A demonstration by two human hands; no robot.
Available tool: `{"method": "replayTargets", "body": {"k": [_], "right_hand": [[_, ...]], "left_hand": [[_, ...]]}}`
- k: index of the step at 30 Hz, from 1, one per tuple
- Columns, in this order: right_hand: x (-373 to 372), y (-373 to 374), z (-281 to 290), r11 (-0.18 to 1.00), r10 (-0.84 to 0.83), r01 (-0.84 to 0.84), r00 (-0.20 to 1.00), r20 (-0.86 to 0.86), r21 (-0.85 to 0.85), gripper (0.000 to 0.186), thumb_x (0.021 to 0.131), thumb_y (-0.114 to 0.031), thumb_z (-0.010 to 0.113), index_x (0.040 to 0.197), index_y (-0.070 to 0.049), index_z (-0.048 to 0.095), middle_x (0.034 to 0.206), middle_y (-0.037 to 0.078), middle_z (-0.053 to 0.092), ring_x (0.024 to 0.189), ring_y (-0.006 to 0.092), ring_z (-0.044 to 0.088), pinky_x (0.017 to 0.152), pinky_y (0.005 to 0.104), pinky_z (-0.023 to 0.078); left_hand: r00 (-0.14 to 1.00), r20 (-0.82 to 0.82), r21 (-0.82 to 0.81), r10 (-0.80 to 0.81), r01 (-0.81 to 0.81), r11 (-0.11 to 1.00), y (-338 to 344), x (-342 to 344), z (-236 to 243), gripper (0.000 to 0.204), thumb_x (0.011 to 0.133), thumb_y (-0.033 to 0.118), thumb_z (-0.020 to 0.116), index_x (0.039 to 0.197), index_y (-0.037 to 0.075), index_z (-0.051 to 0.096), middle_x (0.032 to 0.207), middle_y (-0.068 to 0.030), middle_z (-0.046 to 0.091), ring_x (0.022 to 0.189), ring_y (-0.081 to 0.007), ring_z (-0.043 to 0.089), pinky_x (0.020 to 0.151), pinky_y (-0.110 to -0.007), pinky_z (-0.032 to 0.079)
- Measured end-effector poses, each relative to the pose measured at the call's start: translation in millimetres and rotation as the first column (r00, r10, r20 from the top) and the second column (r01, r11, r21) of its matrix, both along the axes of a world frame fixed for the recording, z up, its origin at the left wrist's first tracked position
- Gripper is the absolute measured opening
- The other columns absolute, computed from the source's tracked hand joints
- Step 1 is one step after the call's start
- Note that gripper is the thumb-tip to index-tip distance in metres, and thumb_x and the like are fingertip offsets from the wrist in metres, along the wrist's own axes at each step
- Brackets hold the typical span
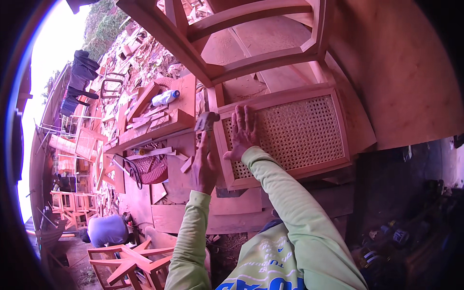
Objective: Applying glue and hammering wooden trim onto the frame of a chair.
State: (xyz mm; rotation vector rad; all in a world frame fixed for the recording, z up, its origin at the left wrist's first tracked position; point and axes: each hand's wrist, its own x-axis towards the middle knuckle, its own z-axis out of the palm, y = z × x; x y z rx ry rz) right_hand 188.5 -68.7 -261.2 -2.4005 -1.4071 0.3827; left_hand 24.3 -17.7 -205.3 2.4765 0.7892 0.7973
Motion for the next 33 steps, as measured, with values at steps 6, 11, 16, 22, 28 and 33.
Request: {"method": "replayTargets", "body": {"k": [6,11,16,22,28,33], "right_hand": [[-4,2,-9,1.0,0.006,-0.006,1.0,0.01,0.016,0.158,0.054,-0.074,0.084,0.164,0.005,0.002,0.173,0.023,-0.005,0.159,0.0455,-0.011,0.126,0.0633,-0.004],[-2,1,-4,1.0,0.005,-0.004,1.0,0.021,-0.021,0.159,0.054,-0.076,0.084,0.164,0.005,0.002,0.173,0.022,-0.004,0.159,0.0454,-0.012,0.126,0.0631,-0.004],[-3,1,-5,1.0,0.003,-0.003,1.0,0.023,-0.012,0.16,0.054,-0.074,0.086,0.163,0.005,0.0,0.173,0.022,-0.005,0.159,0.0445,-0.012,0.127,0.0626,-0.004],[-4,1,5,0.999,0.005,-0.005,1.0,0.001,-0.034,0.157,0.057,-0.074,0.085,0.163,0.004,-0.001,0.173,0.022,-0.006,0.159,0.0441,-0.012,0.127,0.0621,-0.005],[3,1,0,0.999,0.02,-0.021,1.0,-0.01,-0.031,0.149,0.064,-0.074,0.08,0.164,0.004,0.001,0.173,0.023,-0.007,0.159,0.0449,-0.012,0.126,0.0635,-0.006],[2,0,-7,1.0,0.021,-0.021,0.999,0.028,-0.017,0.144,0.068,-0.07,0.08,0.164,0.004,0.002,0.173,0.022,-0.007,0.159,0.0442,-0.013,0.126,0.063,-0.007]], "left_hand": [[0.999,-0.01,-0.088,0.05,-0.051,0.995,16,-3,-8,0.067,0.097,-0.006,0.05,0.16,0.01,0.036,0.134,-0.0304,0.063,0.104,-0.0437,0.071,0.085,-0.046,0.056],[0.996,0.066,-0.039,0.064,-0.062,0.997,16,1,0,0.067,0.097,-0.007,0.05,0.16,0.011,0.036,0.135,-0.0295,0.063,0.104,-0.0405,0.072,0.086,-0.044,0.057],[0.994,-0.103,-0.094,0.027,-0.036,0.995,20,9,-3,0.06,0.1,0.002,0.049,0.159,0.006,0.038,0.142,-0.0276,0.059,0.126,-0.0443,0.062,0.101,-0.046,0.054],[0.997,-0.08,-0.066,-0.015,0.009,0.998,20,6,-8,0.066,0.097,-0.001,0.05,0.16,0.01,0.034,0.142,-0.029,0.058,0.126,-0.0463,0.061,0.1,-0.048,0.054],[0.982,-0.191,-0.109,0.004,-0.025,0.994,17,3,-5,0.072,0.094,-0.007,0.05,0.161,0.011,0.033,0.143,-0.0297,0.057,0.127,-0.0475,0.06,0.102,-0.048,0.052],[0.993,-0.105,-0.05,-0.05,0.045,0.998,18,4,-1,0.07,0.094,-0.006,0.051,0.16,0.011,0.035,0.141,-0.0297,0.059,0.125,-0.0473,0.061,0.1,-0.048,0.053]]}}
